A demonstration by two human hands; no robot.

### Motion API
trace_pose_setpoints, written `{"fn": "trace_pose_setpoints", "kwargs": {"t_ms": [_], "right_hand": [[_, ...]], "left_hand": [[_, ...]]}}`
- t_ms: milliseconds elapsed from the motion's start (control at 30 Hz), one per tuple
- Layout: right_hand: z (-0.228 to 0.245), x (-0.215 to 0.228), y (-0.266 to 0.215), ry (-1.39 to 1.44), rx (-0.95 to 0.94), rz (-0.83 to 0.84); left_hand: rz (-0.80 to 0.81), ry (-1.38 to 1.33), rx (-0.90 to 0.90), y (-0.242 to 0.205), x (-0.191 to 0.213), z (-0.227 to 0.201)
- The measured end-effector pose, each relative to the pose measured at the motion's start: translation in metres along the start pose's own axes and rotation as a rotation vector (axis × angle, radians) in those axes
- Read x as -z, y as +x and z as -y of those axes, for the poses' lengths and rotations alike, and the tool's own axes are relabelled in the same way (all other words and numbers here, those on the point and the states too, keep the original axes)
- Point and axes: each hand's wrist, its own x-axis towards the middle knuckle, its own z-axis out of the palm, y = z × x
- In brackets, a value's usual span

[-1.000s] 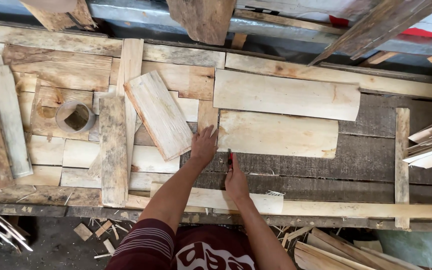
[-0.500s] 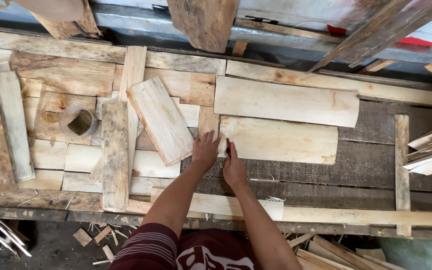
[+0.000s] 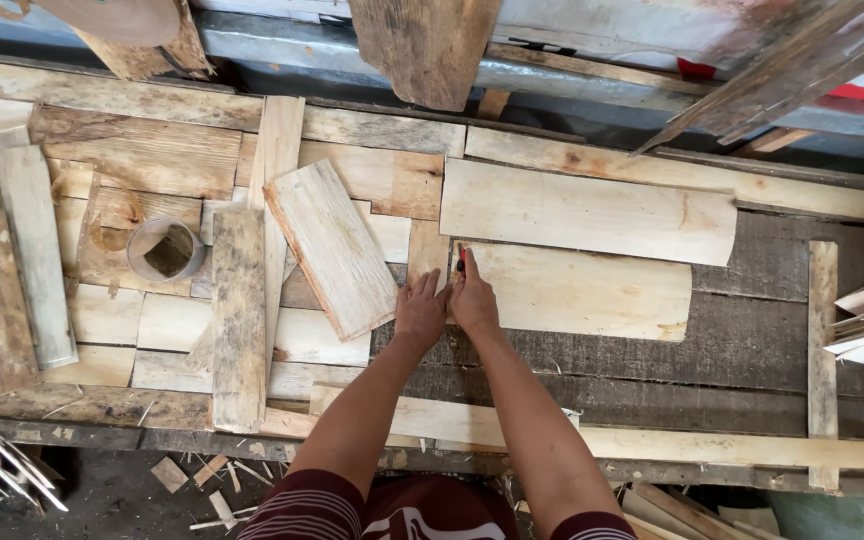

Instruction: Using a utility knife to score and cut thin sheets of wood on a workbench.

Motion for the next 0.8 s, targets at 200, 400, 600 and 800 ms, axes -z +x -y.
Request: {"fn": "trace_pose_setpoints", "kwargs": {"t_ms": [200, 400, 600, 800], "right_hand": [[-0.005, -0.006, 0.007, -0.036, 0.061, -0.066], [-0.004, -0.005, 0.009, -0.032, 0.038, -0.052], [0.000, -0.002, 0.008, -0.027, 0.021, -0.028], [0.017, 0.010, -0.002, -0.029, -0.052, 0.062]], "left_hand": [[-0.018, -0.016, 0.002, -0.002, -0.001, 0.000], [-0.016, -0.029, 0.005, 0.000, -0.003, 0.001], [-0.006, -0.002, 0.002, -0.001, 0.001, 0.000], [-0.006, 0.002, 0.011, -0.001, -0.001, 0.000]]}}
